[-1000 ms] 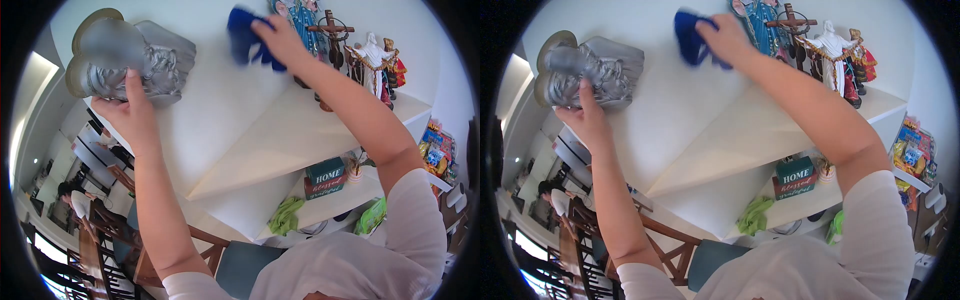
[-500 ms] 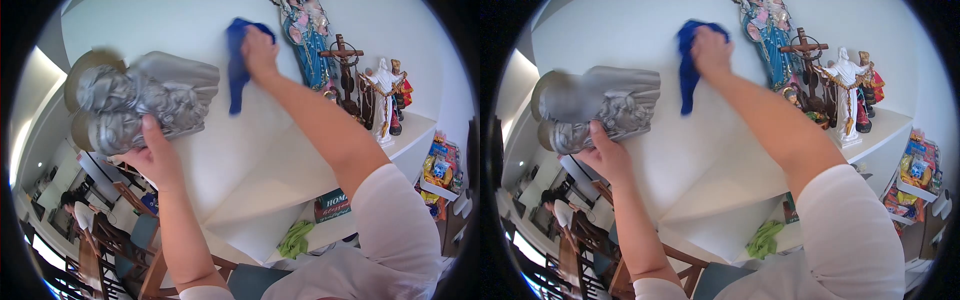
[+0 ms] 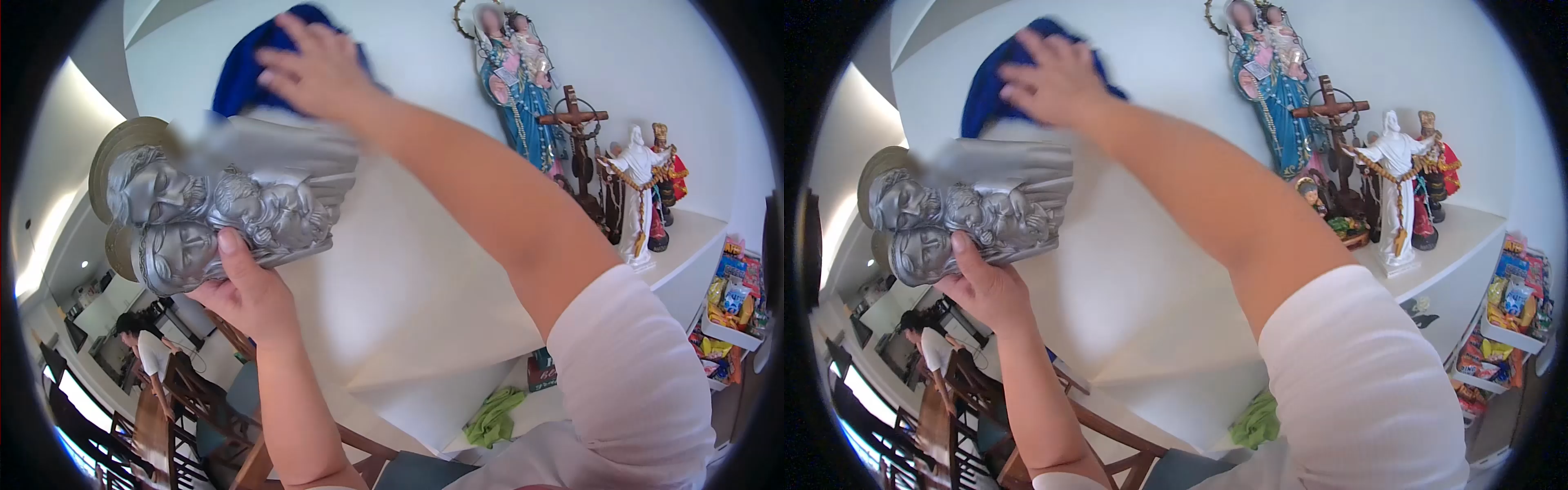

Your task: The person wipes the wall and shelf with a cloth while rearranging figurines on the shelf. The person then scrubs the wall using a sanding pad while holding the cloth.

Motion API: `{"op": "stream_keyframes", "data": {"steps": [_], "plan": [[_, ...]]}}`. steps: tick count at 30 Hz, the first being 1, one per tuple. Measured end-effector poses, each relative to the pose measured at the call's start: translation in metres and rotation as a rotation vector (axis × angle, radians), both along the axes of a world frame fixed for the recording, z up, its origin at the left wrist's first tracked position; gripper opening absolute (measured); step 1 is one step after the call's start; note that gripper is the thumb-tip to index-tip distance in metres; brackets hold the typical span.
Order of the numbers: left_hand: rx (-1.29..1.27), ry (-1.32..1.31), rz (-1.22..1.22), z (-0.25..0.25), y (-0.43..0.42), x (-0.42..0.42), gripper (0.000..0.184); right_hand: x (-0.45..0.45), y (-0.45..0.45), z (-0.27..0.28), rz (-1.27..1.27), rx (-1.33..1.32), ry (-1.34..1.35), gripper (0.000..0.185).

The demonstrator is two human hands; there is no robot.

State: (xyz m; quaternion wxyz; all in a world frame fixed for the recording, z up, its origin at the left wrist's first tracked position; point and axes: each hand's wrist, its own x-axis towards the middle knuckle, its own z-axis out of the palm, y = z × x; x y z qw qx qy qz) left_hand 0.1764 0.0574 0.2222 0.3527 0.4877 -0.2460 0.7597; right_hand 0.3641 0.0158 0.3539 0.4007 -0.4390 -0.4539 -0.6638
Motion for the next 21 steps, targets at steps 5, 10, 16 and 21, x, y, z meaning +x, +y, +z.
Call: {"op": "stream_keyframes", "data": {"steps": [5,10,16,21], "plan": [[-0.049,-0.001,0.088,-0.004,0.015,0.002,0.042,0.123,-0.026,0.036,-0.048,0.103,0.455,0.046],[-0.008,0.031,0.136,-0.008,0.023,0.006,0.043,0.112,-0.03,0.031,-0.073,0.264,0.829,0.044],[0.033,0.046,0.044,-0.012,0.024,0.006,0.045,-0.029,0.021,0.049,0.175,-0.124,-0.108,0.065],[0.051,0.05,0.115,-0.013,0.03,0.004,0.047,0.029,-0.031,0.088,0.094,-0.189,0.093,0.051]]}}
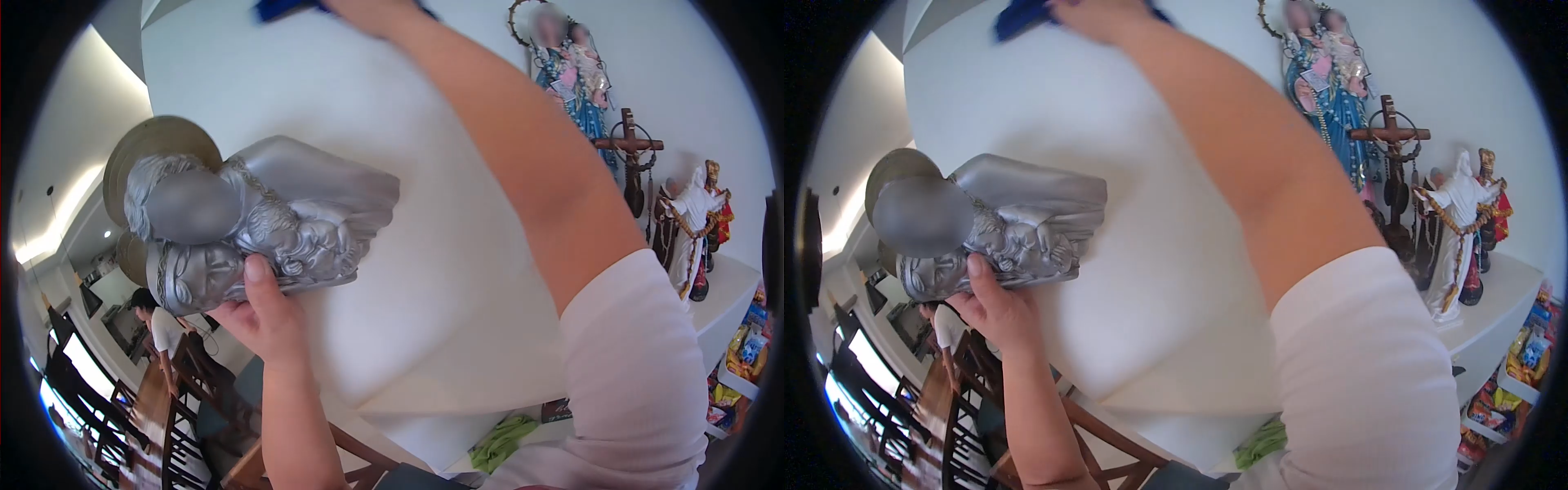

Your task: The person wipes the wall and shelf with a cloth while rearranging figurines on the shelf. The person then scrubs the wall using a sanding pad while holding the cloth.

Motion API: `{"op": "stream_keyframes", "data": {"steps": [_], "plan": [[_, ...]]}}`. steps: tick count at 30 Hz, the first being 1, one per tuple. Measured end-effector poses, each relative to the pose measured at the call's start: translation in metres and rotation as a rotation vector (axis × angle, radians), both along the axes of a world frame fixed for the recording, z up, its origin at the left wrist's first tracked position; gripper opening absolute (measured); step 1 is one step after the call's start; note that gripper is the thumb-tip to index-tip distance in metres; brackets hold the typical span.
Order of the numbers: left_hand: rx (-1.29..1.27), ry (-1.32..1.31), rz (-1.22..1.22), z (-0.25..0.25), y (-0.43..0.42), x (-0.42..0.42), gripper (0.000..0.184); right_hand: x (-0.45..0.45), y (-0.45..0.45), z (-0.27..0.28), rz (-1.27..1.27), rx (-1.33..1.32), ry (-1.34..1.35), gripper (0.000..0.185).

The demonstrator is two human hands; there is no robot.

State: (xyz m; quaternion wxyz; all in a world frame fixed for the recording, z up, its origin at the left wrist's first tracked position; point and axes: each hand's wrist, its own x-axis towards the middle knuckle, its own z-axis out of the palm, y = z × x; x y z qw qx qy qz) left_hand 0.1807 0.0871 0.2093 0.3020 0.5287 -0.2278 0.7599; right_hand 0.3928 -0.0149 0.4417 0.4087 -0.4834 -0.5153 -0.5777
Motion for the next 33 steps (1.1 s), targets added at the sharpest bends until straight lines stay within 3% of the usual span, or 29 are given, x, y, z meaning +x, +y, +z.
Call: {"op": "stream_keyframes", "data": {"steps": [6,9,10,14,15,18,20,22,26,28,29,31,33], "plan": [[0.013,0.036,0.088,-0.002,0.005,-0.004,0.049,0.13,-0.019,0.002,-0.189,0.25,0.563,0.056],[-0.011,-0.017,0.094,-0.001,0.004,0.002,0.048,0.071,-0.027,0.003,-0.098,0.193,0.762,0.057],[-0.029,-0.008,0.069,-0.001,0.002,0.002,0.047,0.064,-0.016,0.009,-0.12,0.037,0.687,0.058],[-0.057,0.043,0.012,-0.006,0.004,0.0,0.044,-0.054,0.018,-0.029,-0.104,-0.089,-0.088,0.054],[-0.065,0.026,-0.006,-0.006,0.004,0.001,0.043,-0.062,0.013,-0.039,0.01,-0.088,-0.11,0.055],[-0.047,0.002,-0.036,-0.005,0.004,0.001,0.042,-0.044,0.004,-0.024,-0.051,-0.078,-0.063,0.056],[0.021,0.035,-0.028,-0.002,-0.002,0.0,0.043,-0.016,-0.014,-0.027,0.019,-0.011,0.109,0.057],[0.031,0.058,-0.059,-0.001,-0.005,-0.001,0.045,0.019,-0.009,-0.023,-0.081,0.131,0.341,0.058],[0.015,0.029,-0.04,-0.001,-0.006,0.003,0.05,0.057,-0.013,-0.044,-0.223,0.106,0.561,0.066],[-0.076,0.075,-0.043,-0.004,-0.008,0.002,0.047,0.086,0.002,-0.065,0.004,0.311,0.61,0.083],[-0.129,0.097,-0.028,-0.007,-0.007,-0.001,0.046,0.064,-0.012,-0.08,0.072,0.3,0.838,0.089],[-0.184,0.093,-0.028,-0.006,-0.003,0.001,0.058,0.08,-0.01,-0.1,0.233,0.385,0.95,0.081],[-0.036,0.089,0.004,-0.002,-0.014,0.0,0.043,0.119,0.008,-0.123,0.176,0.508,0.968,0.078]]}}
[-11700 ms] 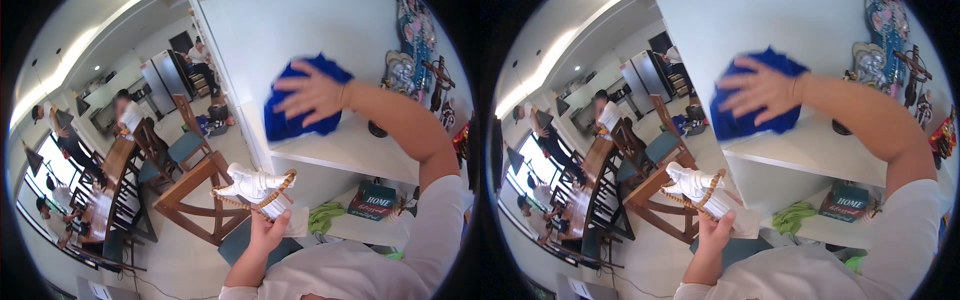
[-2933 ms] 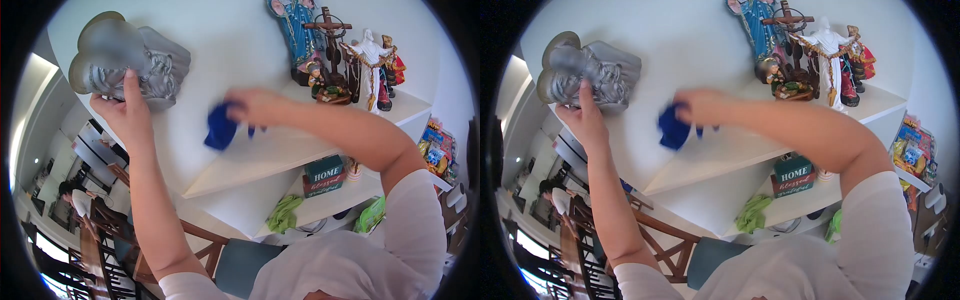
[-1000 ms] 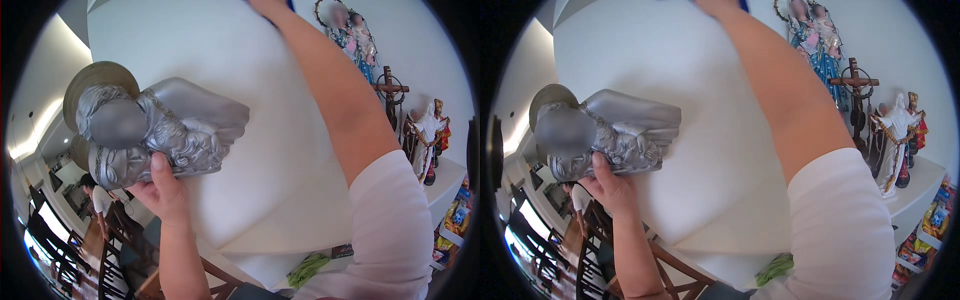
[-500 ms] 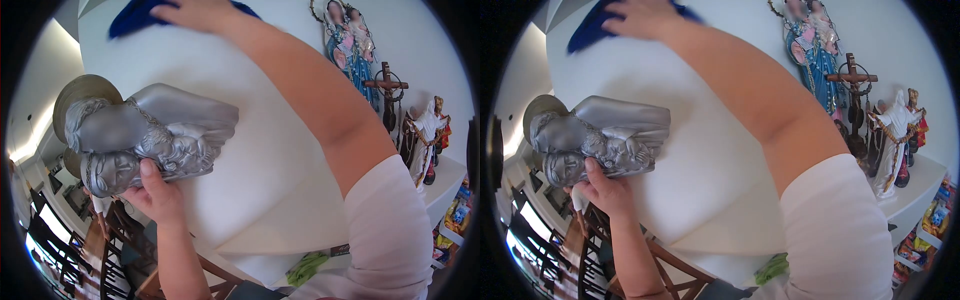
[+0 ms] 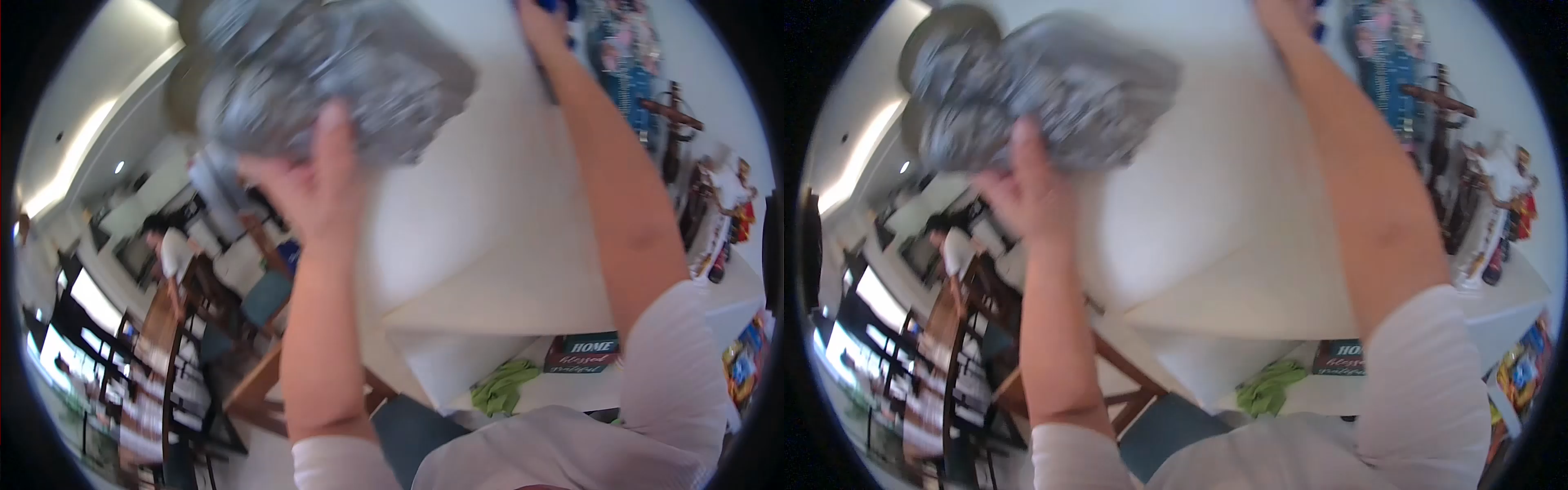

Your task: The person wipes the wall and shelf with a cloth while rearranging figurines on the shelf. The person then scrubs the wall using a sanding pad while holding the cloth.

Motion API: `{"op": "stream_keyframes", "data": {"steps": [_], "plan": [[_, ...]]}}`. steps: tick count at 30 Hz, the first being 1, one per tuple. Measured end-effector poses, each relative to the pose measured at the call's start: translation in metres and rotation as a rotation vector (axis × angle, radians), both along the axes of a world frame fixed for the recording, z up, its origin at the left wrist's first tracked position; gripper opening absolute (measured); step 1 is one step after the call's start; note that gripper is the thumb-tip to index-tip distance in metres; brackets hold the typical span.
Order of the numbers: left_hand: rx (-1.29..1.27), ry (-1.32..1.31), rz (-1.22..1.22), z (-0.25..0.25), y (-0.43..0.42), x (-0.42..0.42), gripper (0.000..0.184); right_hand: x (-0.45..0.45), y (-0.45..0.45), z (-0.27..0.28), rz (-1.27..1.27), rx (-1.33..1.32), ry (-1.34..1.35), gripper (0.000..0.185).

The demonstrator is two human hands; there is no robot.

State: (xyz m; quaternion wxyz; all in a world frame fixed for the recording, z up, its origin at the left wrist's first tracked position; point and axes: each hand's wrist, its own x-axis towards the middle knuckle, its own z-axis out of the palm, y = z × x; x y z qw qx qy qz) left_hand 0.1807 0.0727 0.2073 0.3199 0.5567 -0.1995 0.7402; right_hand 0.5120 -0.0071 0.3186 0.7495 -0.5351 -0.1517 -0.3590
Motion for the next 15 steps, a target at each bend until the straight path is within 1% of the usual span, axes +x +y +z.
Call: {"op": "stream_keyframes", "data": {"steps": [1,2,3,4,5,6,8,9,10,11,12,13,14,15], "plan": [[0.031,-0.014,0.069,0.003,0.001,0.001,0.046,0.029,0.012,-0.012,-0.192,0.027,0.026,0.078],[0.068,-0.023,0.126,0.005,0.004,0.002,0.05,0.065,0.018,-0.029,-0.206,0.042,-0.089,0.083],[0.122,-0.044,0.134,0.007,0.006,0.002,0.052,-0.002,-0.007,-0.042,-0.078,-0.045,-0.035,0.07],[0.183,-0.065,0.128,0.01,0.007,0.003,0.053,0.02,0.0,-0.056,-0.305,-0.079,-0.152,0.035],[0.246,-0.091,0.109,0.012,0.007,0.003,0.055,0.017,0.002,-0.07,-0.209,-0.143,-0.122,0.048],[0.224,-0.075,0.128,0.011,0.009,0.002,0.056,0.017,-0.001,-0.085,-0.122,-0.206,-0.091,0.063],[0.189,-0.04,0.13,0.011,0.007,0.005,0.058,0.032,0.01,-0.12,0.083,-0.136,-0.026,0.085],[0.085,0.063,-0.067,0.008,-0.009,-0.003,0.059,0.025,0.003,-0.129,0.126,-0.057,0.06,0.089],[0.088,0.056,0.015,0.009,-0.009,-0.003,0.057,0.017,-0.003,-0.138,0.165,0.03,0.145,0.093],[0.093,0.049,0.089,0.01,-0.006,-0.002,0.056,-0.037,-0.008,-0.141,0.131,0.071,0.288,0.094],[0.08,0.056,0.064,0.009,-0.006,-0.001,0.054,-0.066,-0.013,-0.142,0.168,0.116,0.343,0.091],[0.065,0.061,0.042,0.009,-0.005,-0.002,0.052,-0.072,-0.003,-0.143,0.123,0.117,0.424,0.086],[0.076,0.04,0.062,0.009,-0.001,0.0,0.05,-0.094,0.001,-0.138,0.209,0.139,0.524,0.078],[0.085,0.015,0.092,0.009,0.001,0.002,0.049,-0.097,0.011,-0.141,-0.016,-0.623,0.375,0.076]]}}
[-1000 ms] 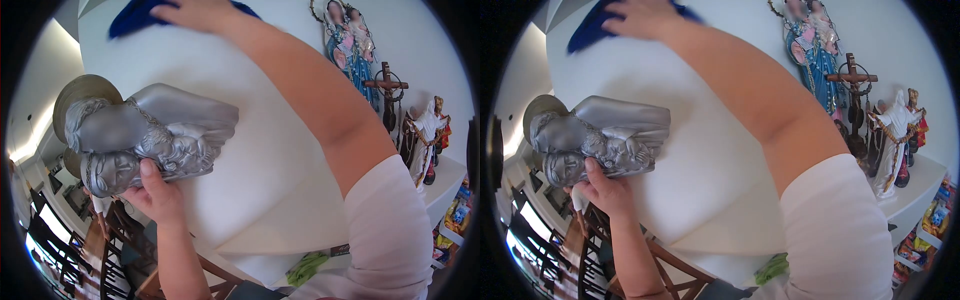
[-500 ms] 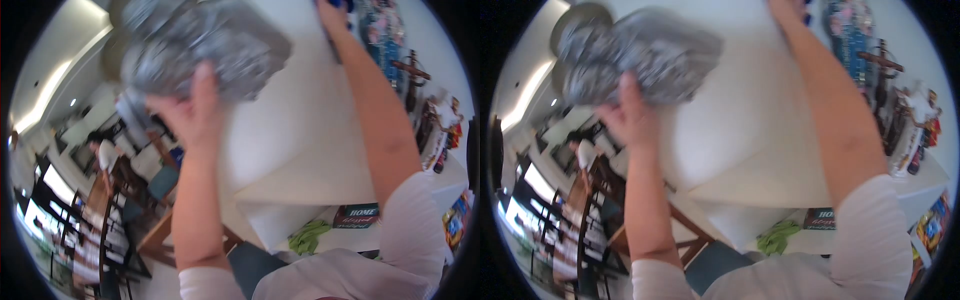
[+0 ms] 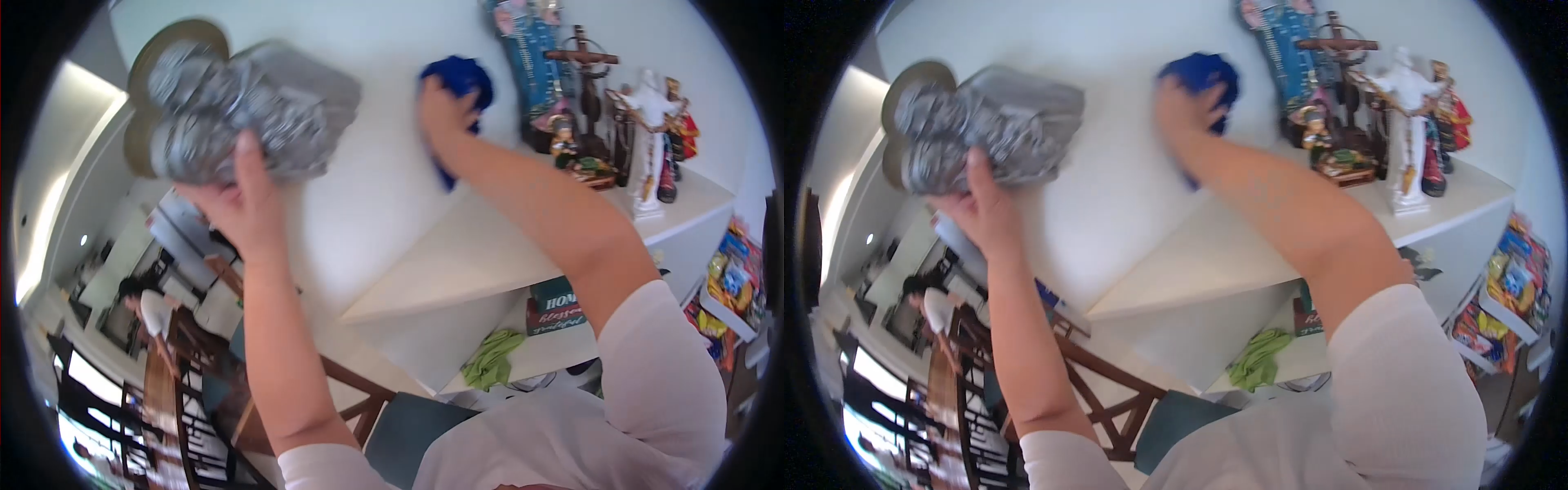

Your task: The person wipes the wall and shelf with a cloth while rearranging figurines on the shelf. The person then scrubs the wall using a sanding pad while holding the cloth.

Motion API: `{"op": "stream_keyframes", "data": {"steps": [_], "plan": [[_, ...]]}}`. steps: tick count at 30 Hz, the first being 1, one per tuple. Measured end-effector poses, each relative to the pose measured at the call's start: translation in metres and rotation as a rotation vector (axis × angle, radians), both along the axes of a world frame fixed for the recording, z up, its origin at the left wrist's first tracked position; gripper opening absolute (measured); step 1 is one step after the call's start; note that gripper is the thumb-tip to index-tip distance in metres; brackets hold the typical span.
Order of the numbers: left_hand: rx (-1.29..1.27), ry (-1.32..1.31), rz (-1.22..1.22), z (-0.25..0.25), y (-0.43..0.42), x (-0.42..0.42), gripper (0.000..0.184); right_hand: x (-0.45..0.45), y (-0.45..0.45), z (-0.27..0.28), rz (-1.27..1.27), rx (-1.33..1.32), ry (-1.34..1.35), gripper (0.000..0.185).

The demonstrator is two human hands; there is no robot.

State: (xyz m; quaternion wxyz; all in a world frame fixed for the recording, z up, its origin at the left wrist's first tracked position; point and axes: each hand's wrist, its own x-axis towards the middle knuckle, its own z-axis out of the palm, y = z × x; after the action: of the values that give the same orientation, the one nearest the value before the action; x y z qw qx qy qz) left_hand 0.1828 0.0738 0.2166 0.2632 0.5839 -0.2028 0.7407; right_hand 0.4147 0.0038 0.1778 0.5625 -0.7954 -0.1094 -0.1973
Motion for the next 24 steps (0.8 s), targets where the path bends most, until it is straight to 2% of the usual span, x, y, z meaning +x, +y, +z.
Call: {"op": "stream_keyframes", "data": {"steps": [2,3,4,6,8,9,10,12,14,18,24], "plan": [[0.022,-0.029,0.005,0.0,0.0,0.001,0.048,-0.033,0.019,0.006,0.14,0.048,-0.242,0.069],[0.031,-0.046,0.02,0.0,-0.001,0.001,0.047,-0.048,0.02,0.007,0.259,0.406,-0.448,0.066],[0.017,-0.042,-0.023,0.0,-0.002,0.002,0.047,-0.061,0.002,0.019,0.244,0.243,-0.753,0.064],[-0.021,-0.03,-0.1,-0.003,-0.001,0.002,0.046,-0.031,0.006,0.052,0.138,0.157,-0.774,0.064],[0.024,-0.027,-0.024,-0.003,-0.003,-0.001,0.046,-0.002,-0.005,0.071,0.08,0.108,-0.733,0.064],[0.038,-0.013,-0.011,-0.003,-0.001,-0.002,0.046,0.007,-0.008,0.074,0.088,0.23,-0.692,0.07],[0.052,0.0,0.002,-0.003,0.001,-0.002,0.046,0.015,-0.016,0.078,0.085,0.212,-0.66,0.077],[0.056,-0.012,-0.046,-0.003,0.003,0.001,0.046,0.024,-0.028,0.074,0.132,0.426,-0.501,0.084],[0.051,-0.019,-0.068,-0.004,0.004,0.002,0.046,0.046,-0.035,0.076,0.11,0.367,-0.512,0.087],[0.017,-0.027,-0.049,-0.004,0.001,0.0,0.045,0.082,-0.035,0.071,0.033,0.331,-0.519,0.083],[0.026,-0.043,-0.054,-0.004,-0.001,0.001,0.044,0.105,-0.051,0.051,0.074,0.225,-0.565,0.07]]}}
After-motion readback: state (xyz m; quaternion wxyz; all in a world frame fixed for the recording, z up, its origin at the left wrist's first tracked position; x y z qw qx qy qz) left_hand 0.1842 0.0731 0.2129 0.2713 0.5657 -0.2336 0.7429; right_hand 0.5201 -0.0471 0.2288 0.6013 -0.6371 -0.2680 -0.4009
